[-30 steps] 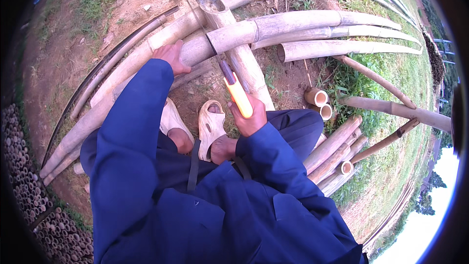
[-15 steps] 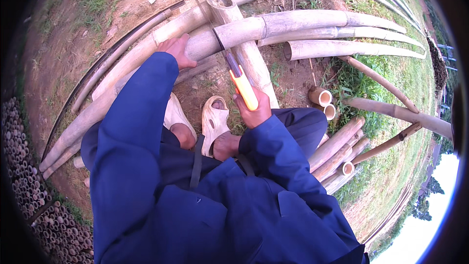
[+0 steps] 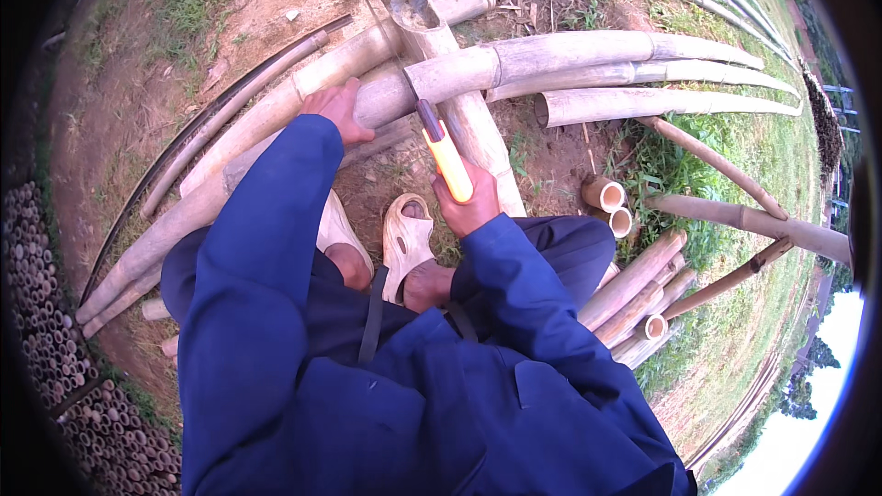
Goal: The person sits on the ground and uses a hand saw to cut bamboo poles into shorter sections. They position each pole on a makeshift support, saw through it, and set the cut pieces aside. The process repeats with multiple bamboo poles.
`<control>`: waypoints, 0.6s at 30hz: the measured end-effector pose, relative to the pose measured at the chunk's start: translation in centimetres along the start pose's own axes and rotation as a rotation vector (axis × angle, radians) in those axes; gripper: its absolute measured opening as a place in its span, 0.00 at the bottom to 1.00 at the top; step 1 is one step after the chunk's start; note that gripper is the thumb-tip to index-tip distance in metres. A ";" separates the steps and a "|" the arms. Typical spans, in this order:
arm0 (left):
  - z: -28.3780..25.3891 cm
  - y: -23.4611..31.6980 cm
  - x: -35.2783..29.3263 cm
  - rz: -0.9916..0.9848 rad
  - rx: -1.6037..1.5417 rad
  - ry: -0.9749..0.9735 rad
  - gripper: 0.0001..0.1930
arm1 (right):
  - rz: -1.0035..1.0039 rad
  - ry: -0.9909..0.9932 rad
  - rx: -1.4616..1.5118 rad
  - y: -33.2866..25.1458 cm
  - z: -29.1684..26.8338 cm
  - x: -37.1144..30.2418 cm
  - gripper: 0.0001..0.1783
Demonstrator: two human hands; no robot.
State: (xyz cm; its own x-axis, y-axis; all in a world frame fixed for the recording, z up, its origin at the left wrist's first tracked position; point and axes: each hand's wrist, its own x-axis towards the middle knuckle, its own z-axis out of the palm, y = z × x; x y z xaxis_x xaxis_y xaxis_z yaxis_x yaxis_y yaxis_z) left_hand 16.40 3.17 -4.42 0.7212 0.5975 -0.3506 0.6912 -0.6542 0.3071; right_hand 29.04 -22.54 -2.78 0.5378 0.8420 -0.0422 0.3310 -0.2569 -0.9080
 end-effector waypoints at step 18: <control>0.1 -0.6 0.0 0.000 -0.004 0.004 0.45 | 0.073 -0.015 0.074 0.6 -1.1 -2.8 0.09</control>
State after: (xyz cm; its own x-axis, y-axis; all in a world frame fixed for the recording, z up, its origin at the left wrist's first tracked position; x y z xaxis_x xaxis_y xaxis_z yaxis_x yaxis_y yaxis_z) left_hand 15.98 3.58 -4.69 0.7211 0.5997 -0.3469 0.6917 -0.6520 0.3106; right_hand 28.53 -25.58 -2.75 0.5466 0.8294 -0.1149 0.2328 -0.2824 -0.9306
